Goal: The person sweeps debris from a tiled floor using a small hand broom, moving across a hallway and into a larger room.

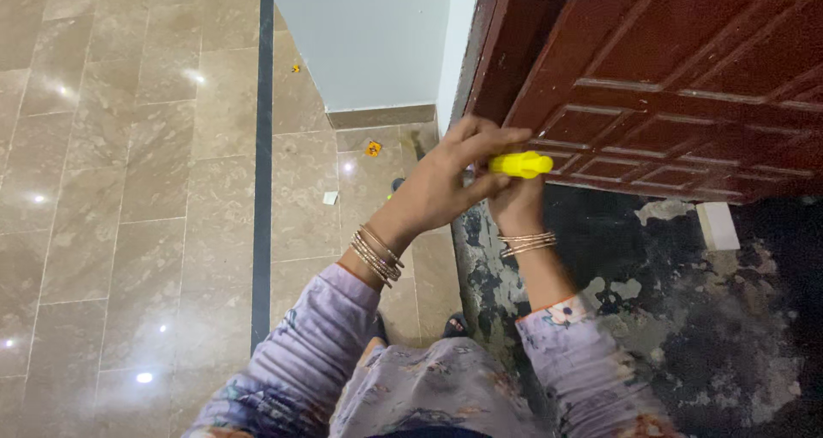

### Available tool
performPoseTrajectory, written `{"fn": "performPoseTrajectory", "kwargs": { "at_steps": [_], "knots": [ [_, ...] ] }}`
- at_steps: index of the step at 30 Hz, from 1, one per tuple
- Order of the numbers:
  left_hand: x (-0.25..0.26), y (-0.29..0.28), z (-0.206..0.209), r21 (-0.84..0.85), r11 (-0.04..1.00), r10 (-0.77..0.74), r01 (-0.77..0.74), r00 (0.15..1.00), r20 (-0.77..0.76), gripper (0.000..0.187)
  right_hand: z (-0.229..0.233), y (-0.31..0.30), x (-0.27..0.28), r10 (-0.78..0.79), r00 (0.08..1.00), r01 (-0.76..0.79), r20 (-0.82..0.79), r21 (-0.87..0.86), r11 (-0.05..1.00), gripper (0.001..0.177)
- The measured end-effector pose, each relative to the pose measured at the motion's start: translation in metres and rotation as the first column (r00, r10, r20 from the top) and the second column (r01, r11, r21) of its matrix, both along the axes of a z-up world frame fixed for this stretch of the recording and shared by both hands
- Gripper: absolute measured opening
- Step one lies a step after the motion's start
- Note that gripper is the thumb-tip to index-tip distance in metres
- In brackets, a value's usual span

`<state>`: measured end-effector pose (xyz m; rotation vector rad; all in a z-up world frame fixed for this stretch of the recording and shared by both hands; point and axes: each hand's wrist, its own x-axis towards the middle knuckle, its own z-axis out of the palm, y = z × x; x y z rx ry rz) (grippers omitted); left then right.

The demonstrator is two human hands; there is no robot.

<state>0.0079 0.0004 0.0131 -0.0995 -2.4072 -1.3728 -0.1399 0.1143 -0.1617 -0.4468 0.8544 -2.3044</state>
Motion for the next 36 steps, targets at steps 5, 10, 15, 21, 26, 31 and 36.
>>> {"fn": "performPoseTrajectory", "kwargs": {
  "at_steps": [5, 10, 15, 21, 26, 31, 36],
  "knots": [
    [0.001, 0.008, 0.043, -0.142, 0.99, -0.041, 0.002, 0.962, -0.269, 0.046, 0.087, 0.003, 0.015, 0.134, 0.984, -0.136, 0.115, 0.009, 0.991, 0.036],
    [0.001, 0.006, 0.069, -0.173, 0.984, -0.078, 0.034, 0.965, -0.251, 0.041, 0.162, 0.024, 0.036, 0.096, 0.367, 0.553, -0.925, 0.3, 0.777, 0.029],
    [-0.007, -0.004, 0.055, -0.05, 0.993, -0.113, 0.109, 0.991, -0.072, 0.04, 0.171, 0.018, 0.041, 0.185, 0.413, 0.579, -0.892, 0.414, 0.702, 0.019],
    [-0.003, -0.044, 0.005, 0.005, 0.996, -0.088, 0.088, 0.995, -0.037, 0.037, 0.104, -0.024, 0.036, 0.243, 0.505, 0.614, -0.829, 0.542, 0.574, 0.02],
    [0.007, -0.076, -0.041, -0.075, 0.994, 0.081, -0.075, 0.994, 0.076, 0.039, 0.004, -0.084, 0.027, 0.192, 0.601, 0.524, -0.776, 0.563, 0.639, 0.024],
    [0.044, -0.1, -0.055, -0.104, 0.983, 0.16, -0.154, 0.986, 0.054, 0.038, -0.045, -0.136, 0.064, 0.139, 0.725, 0.383, -0.674, 0.563, 0.732, 0.026],
    [0.095, -0.124, -0.026, -0.19, 0.95, 0.231, -0.246, 0.968, -0.099, 0.032, 0.019, -0.159, 0.12, 0.287, 0.58, 0.478, -0.762, 0.604, 0.638, 0.018]
  ]
}}
